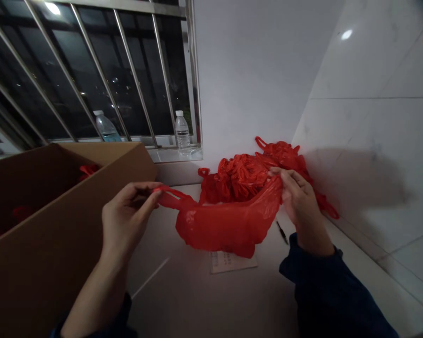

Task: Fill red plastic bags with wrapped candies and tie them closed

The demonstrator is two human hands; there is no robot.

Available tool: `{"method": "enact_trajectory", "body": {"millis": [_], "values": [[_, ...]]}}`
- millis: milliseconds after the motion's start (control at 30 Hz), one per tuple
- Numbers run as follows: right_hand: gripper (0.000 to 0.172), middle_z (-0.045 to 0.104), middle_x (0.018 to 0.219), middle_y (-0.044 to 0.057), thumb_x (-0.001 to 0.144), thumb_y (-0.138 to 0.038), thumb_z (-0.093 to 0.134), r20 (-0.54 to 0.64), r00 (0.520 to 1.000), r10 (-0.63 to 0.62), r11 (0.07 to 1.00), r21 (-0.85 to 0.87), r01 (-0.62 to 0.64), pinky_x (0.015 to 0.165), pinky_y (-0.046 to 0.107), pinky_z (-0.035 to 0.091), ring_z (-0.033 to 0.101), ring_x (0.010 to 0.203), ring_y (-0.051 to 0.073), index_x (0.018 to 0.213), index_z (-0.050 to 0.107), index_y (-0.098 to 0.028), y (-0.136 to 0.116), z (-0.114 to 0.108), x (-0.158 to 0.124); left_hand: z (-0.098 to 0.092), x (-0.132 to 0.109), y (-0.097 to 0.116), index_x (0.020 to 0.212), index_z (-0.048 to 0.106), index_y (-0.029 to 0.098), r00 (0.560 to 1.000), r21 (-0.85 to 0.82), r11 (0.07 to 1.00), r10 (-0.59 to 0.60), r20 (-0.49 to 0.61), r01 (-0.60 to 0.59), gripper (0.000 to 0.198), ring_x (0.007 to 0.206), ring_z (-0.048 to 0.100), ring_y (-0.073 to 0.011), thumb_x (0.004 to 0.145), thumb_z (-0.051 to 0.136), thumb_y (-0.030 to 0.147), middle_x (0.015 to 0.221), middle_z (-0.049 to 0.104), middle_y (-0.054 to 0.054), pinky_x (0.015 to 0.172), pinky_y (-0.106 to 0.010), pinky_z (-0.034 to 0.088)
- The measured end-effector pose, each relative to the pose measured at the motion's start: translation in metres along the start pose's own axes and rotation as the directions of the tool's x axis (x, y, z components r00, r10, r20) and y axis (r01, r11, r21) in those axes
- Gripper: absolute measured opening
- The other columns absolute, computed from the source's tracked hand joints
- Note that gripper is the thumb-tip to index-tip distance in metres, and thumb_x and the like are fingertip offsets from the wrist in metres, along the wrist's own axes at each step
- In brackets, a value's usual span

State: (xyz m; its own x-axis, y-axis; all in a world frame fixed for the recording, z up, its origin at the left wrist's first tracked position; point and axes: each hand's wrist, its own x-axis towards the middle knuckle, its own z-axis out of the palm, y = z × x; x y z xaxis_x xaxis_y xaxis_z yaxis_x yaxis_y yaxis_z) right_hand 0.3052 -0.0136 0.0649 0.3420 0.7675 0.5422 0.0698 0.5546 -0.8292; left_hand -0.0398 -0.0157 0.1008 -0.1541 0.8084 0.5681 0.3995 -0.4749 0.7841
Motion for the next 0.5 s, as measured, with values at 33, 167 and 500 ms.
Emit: {"method": "enact_trajectory", "body": {"millis": [33,167,500], "values": [[0.021,0.067,0.114,0.007,0.09,-0.043,0.055,0.01,1.0,-0.005,0.998,0.069,0.004,0.091,0.04,0.051,0.063,0.108,0.023,0.095,0.063,-0.024,0.003,0.008,0.0,0.005,0.004,0.0,0.093,0.067,0.018,1.0,-0.037,0.999,-0.013,-0.007,0.012,0.023,0.071,0.059,-0.0117,0.079,0.074,0.034,0.087,0.068,-0.001,0.06,-0.019,0.048],[0.026,0.069,0.106,0.009,0.094,-0.046,0.049,0.068,0.998,0.002,0.986,0.168,-0.013,0.085,0.04,0.054,0.066,0.102,0.023,0.101,0.059,-0.023,0.012,0.037,-0.003,0.032,0.016,-0.002,0.076,0.058,0.017,0.998,-0.291,0.955,-0.045,0.046,0.057,0.024,0.057,0.048,-0.0073,0.083,0.068,0.037,0.069,0.057,0.003,0.054,-0.017,0.04],[0.069,0.043,0.146,0.009,0.082,-0.046,0.07,0.351,0.935,-0.055,0.993,0.117,0.015,0.102,0.049,0.047,0.053,0.126,0.027,0.142,0.04,-0.032,0.018,0.065,-0.028,0.066,0.008,0.007,0.097,0.063,0.02,0.92,-0.422,0.875,-0.064,0.387,0.238,0.022,0.089,0.061,-0.0156,0.09,0.059,0.041,0.106,0.066,-0.004,0.077,-0.023,0.048]]}}
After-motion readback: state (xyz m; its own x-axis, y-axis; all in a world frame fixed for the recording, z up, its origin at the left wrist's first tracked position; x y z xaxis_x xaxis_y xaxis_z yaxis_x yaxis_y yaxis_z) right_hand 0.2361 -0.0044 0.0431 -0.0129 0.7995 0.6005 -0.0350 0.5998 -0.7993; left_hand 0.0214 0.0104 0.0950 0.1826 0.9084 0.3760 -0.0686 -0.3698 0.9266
